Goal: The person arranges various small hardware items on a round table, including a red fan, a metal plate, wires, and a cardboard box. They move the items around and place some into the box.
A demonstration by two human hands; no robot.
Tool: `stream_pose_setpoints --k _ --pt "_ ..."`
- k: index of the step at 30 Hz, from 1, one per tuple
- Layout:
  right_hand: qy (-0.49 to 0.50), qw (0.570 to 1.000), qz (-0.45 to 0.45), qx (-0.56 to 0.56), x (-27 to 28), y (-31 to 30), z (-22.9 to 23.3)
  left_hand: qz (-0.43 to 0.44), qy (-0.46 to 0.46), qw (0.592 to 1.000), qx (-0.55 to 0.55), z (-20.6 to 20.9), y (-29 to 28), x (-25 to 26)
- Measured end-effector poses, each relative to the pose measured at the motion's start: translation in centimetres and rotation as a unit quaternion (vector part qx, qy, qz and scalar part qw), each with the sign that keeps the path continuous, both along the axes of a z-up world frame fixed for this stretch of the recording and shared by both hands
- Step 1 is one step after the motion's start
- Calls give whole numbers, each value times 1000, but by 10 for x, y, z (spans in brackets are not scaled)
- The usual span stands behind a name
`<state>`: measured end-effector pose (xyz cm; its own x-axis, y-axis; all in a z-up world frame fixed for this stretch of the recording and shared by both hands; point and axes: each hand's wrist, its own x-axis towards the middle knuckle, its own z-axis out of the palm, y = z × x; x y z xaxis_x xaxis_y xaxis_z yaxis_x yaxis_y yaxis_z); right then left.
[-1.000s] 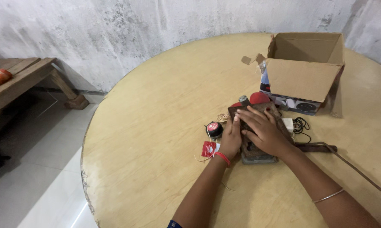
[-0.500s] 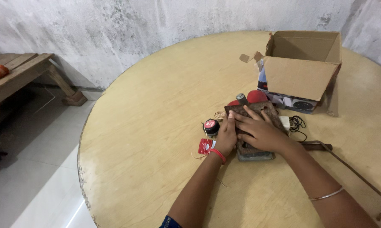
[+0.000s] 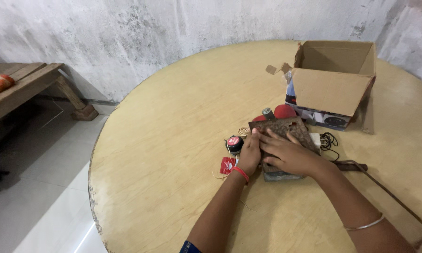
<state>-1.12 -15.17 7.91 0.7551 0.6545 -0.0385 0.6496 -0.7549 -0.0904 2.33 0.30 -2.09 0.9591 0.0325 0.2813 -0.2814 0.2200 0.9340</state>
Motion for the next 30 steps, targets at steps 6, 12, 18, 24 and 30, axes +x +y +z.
stream_pose_setpoints --k 6,12,18,24,30 --pt "35 997 43 -52 -7 -6 15 -5 37 999 -16 5 0 -4" --pt "152 985 -12 -76 -34 -4 34 -51 64 995 -50 13 4 -11" --pt "131 987 89 24 -38 -10 54 -18 58 998 -9 15 -1 -12" --pt "167 985 -38 16 -41 -6 62 4 18 999 36 9 0 -10" --pt "144 987 -9 -68 -45 -6 66 -44 61 995 -60 3 2 -2"
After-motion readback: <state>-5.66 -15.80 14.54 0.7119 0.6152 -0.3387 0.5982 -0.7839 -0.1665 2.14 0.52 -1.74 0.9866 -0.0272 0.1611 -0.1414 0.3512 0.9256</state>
